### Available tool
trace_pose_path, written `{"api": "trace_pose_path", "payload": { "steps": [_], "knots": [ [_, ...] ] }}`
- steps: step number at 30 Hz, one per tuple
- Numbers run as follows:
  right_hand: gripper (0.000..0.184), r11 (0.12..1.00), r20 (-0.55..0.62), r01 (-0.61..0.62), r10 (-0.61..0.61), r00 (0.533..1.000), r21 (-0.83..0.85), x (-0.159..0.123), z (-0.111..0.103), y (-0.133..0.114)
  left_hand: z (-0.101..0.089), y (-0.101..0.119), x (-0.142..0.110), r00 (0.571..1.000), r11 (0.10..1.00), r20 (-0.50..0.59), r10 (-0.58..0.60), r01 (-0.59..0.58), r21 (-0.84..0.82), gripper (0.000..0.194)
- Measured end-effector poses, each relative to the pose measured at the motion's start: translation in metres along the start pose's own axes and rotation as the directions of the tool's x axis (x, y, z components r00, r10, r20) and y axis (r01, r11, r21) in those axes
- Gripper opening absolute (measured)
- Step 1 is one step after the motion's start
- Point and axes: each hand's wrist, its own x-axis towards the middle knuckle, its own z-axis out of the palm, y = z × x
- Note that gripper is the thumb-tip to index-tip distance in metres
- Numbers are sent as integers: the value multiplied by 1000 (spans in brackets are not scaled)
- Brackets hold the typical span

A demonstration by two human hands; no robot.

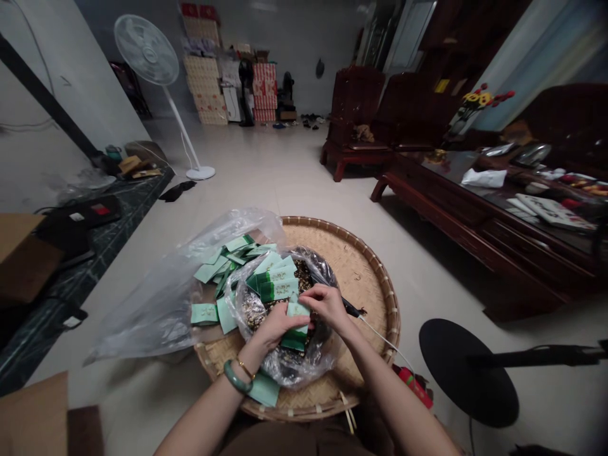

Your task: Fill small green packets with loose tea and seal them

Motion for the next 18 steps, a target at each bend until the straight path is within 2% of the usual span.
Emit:
{"api": "trace_pose_path", "payload": {
  "steps": [2, 4, 6, 8, 10, 12, 15, 18],
  "knots": [
    [23, 999, -22, -7, 6, 1000, -47, 1, -4, 5, 1, -2, 0, 999, 998, -22, -24, 23, -57, 52],
    [22, 978, -67, 37, -52, 996, -204, 0, -12, 14, 1, -1, 0, 998, 996, -53, -16, 11, -92, 55],
    [28, 894, -84, 81, -131, 988, -440, -4, -20, 24, 1, 2, -1, 997, 995, -77, 7, -14, -94, 55],
    [42, 781, -68, 73, -146, 987, -620, -9, -24, 35, 0, 6, -1, 995, 996, -91, 27, -34, -77, 53],
    [51, 697, -48, 65, -141, 989, -714, -14, -23, 44, -1, 8, -2, 995, 997, -99, 33, -40, -67, 52],
    [56, 653, -30, 60, -126, 992, -755, -16, -19, 48, -2, 9, -2, 994, 997, -100, 31, -38, -70, 53],
    [56, 664, -40, 18, -72, 997, -747, -15, -19, 47, -3, 11, -2, 996, 997, -91, 20, -28, -77, 55],
    [49, 793, -67, -52, 13, 998, -607, -9, -32, 37, -5, 12, -2, 996, 997, -91, 18, -25, -75, 53]
  ]
}}
